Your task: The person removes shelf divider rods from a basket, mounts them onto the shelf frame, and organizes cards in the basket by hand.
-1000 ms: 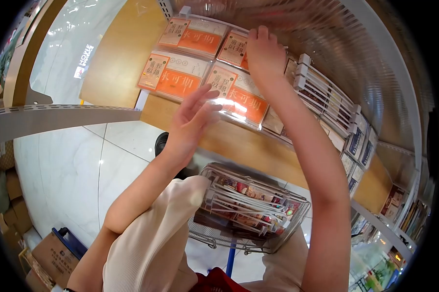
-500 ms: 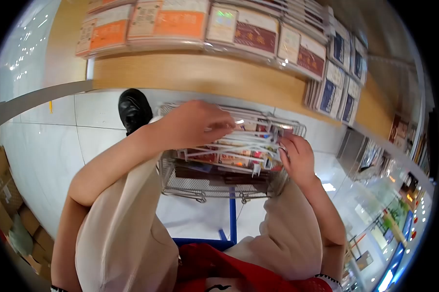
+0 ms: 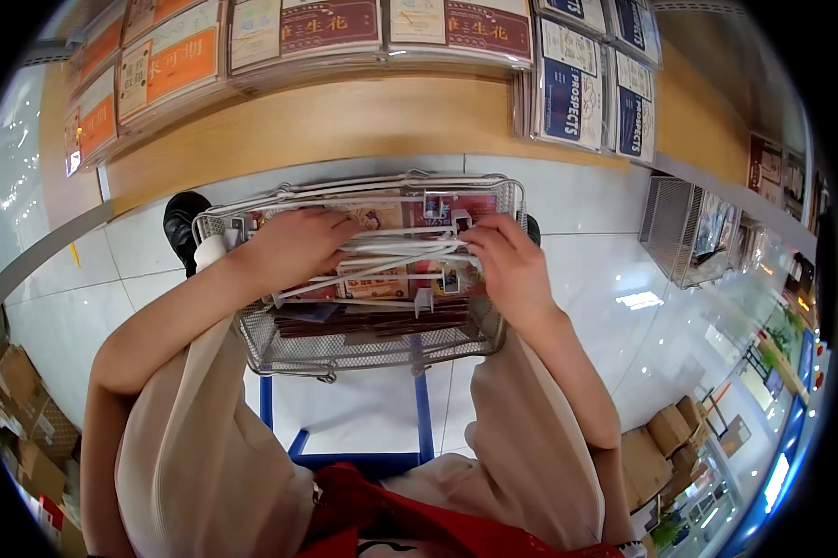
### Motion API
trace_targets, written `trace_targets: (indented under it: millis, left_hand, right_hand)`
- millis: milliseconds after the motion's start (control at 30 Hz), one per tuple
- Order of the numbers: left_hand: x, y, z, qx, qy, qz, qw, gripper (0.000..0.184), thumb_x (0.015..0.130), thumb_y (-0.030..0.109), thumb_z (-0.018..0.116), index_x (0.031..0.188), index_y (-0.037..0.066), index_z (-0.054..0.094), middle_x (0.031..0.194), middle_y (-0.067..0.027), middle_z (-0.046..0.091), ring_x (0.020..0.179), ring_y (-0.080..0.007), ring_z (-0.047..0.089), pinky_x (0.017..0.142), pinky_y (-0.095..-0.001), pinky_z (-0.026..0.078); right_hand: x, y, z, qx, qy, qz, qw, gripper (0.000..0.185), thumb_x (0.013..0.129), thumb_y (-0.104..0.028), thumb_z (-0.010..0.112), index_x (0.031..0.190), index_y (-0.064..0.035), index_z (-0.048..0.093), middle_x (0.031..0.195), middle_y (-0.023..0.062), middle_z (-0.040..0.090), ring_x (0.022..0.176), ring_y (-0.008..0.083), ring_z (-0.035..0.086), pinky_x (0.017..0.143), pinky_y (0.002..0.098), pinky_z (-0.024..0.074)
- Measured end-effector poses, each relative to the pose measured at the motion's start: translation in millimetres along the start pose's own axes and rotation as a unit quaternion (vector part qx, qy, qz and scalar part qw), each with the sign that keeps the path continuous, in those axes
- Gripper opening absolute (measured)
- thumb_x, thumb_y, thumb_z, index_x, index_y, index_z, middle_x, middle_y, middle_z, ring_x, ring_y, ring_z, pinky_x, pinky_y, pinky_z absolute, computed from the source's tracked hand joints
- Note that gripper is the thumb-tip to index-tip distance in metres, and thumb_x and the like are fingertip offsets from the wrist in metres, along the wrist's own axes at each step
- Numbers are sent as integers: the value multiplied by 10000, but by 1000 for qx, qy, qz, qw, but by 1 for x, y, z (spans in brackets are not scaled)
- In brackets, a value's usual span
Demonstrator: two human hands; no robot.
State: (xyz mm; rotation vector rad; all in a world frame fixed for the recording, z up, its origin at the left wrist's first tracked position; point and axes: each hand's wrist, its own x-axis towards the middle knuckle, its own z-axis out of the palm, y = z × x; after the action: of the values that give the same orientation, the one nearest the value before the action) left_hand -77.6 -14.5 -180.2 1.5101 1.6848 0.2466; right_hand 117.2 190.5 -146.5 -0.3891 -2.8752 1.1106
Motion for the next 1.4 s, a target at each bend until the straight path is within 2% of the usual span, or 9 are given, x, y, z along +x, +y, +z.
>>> trace_targets:
  millis: [133,267,433,567,700,833,1000,1200,1400]
  left_hand:
    - [-2,15,-13,-19,74,36,996,328,789,138,620,1103,61,567,1040,-94,593,936,-289,582,800,-387,492]
    - [-10,31,-63,-180,45,18,983,248,754,100,653,993,47,616,895,-96,625,842,-292,601,752,-361,488]
    - [-20,20,-76,-284,106,53,952,344,682,-1,693,1015,32,610,840,-81,623,780,-210,590,718,-310,474]
    - [-30,5,-79,-622,102,-12,776,569,764,108,705,1262,6,449,955,-22,560,816,-91,536,706,-224,451]
    - [-34,-5,-72,-739,248,65,623,678,817,220,701,1355,10,347,1069,-36,499,838,-77,499,709,-197,433]
    - [-37,-11,-73,-794,274,115,529,457,925,90,525,1348,51,356,1100,-48,539,874,-56,527,819,-235,458]
    - [-36,-1,-81,-746,309,38,589,407,934,95,504,1320,25,393,1064,-73,575,883,-82,539,818,-244,462]
    - [-47,3,-101,-628,295,-26,720,329,965,107,440,1282,22,459,863,-44,586,869,-119,577,780,-271,483]
    - [-79,-31,-124,-671,335,-43,660,310,993,147,398,1270,42,489,794,-16,542,756,-99,531,709,-255,474]
  right_hand:
    - [1,-17,-27,163,26,152,974,96,812,30,574,906,13,589,736,111,582,651,204,623,607,277,507]
    - [-7,-7,-60,520,163,214,811,333,983,-307,402,819,-25,469,571,25,436,459,126,410,456,248,352]
    - [-5,12,-71,749,178,212,602,216,989,-194,396,838,-65,482,555,-35,342,409,46,266,465,227,256]
    - [-4,14,-60,792,153,218,550,204,984,-196,414,844,-65,485,550,-34,350,413,55,276,468,227,262]
    - [-9,13,-41,784,97,234,567,161,956,-182,481,887,-37,490,526,-26,336,438,68,303,457,232,253]
    - [-11,-8,-22,662,-75,262,698,167,946,-143,496,952,17,541,585,31,485,508,96,451,498,234,368]
    - [21,-45,-21,463,-351,219,784,143,915,-48,505,962,47,600,703,80,609,621,128,572,608,262,489]
    - [71,-103,-16,245,-393,92,881,99,819,-67,642,884,3,615,728,77,643,666,210,643,607,311,500]
    - [179,-138,-4,-161,-4,-341,926,216,774,-128,625,986,-87,638,1033,59,602,1032,227,557,855,389,453]
